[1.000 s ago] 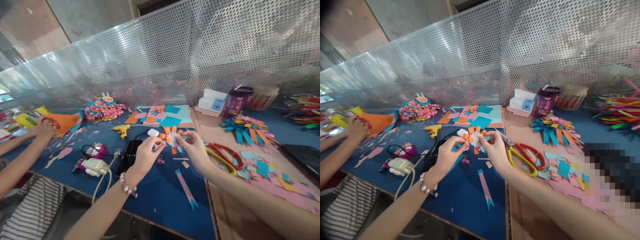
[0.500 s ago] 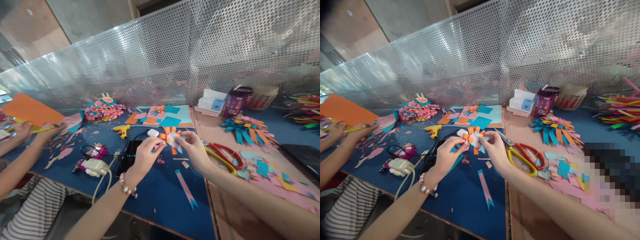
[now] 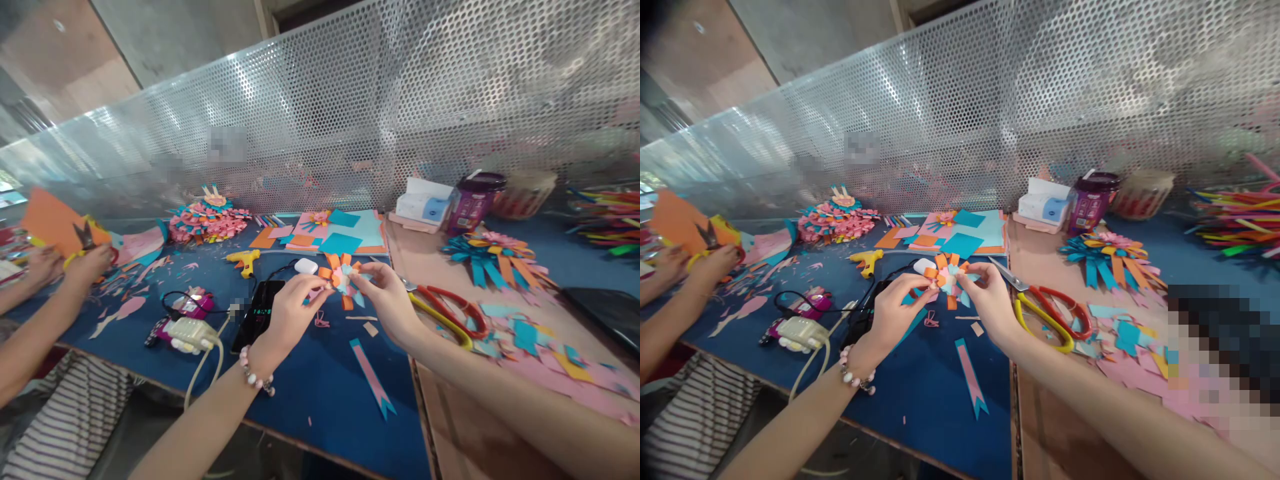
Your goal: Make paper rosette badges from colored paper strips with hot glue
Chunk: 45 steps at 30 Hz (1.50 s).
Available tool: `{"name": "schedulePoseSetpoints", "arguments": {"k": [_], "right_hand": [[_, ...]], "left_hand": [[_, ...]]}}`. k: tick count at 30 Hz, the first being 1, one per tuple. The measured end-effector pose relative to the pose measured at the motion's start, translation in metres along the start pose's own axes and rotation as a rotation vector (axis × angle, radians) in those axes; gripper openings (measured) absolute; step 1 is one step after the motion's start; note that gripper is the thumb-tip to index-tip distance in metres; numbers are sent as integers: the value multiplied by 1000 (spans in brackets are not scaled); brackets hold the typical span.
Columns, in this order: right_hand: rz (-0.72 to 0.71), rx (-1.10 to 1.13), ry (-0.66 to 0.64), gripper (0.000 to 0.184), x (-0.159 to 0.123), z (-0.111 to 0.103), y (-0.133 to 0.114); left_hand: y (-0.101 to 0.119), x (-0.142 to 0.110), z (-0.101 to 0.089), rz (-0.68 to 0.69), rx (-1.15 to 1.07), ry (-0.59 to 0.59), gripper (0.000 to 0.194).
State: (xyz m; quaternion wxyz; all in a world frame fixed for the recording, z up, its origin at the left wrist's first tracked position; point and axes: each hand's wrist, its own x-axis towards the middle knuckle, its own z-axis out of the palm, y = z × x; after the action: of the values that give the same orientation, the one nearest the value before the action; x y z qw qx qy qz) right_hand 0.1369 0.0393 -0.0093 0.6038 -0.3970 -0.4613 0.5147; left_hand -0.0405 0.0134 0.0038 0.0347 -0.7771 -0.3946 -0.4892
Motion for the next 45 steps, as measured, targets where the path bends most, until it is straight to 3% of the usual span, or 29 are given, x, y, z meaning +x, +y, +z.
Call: {"name": "schedulePoseSetpoints", "arguments": {"k": [26, 38, 45], "right_hand": [[89, 109, -25, 36, -3, 2, -5], [305, 273, -56, 32, -9, 6, -11], [548, 383, -176, 4, -17, 8, -12]], "left_hand": [[1, -1, 0, 56, -6, 67, 11], [6, -1, -1, 49, -77, 88, 19], [5, -4, -2, -90, -225, 69, 28]]}}
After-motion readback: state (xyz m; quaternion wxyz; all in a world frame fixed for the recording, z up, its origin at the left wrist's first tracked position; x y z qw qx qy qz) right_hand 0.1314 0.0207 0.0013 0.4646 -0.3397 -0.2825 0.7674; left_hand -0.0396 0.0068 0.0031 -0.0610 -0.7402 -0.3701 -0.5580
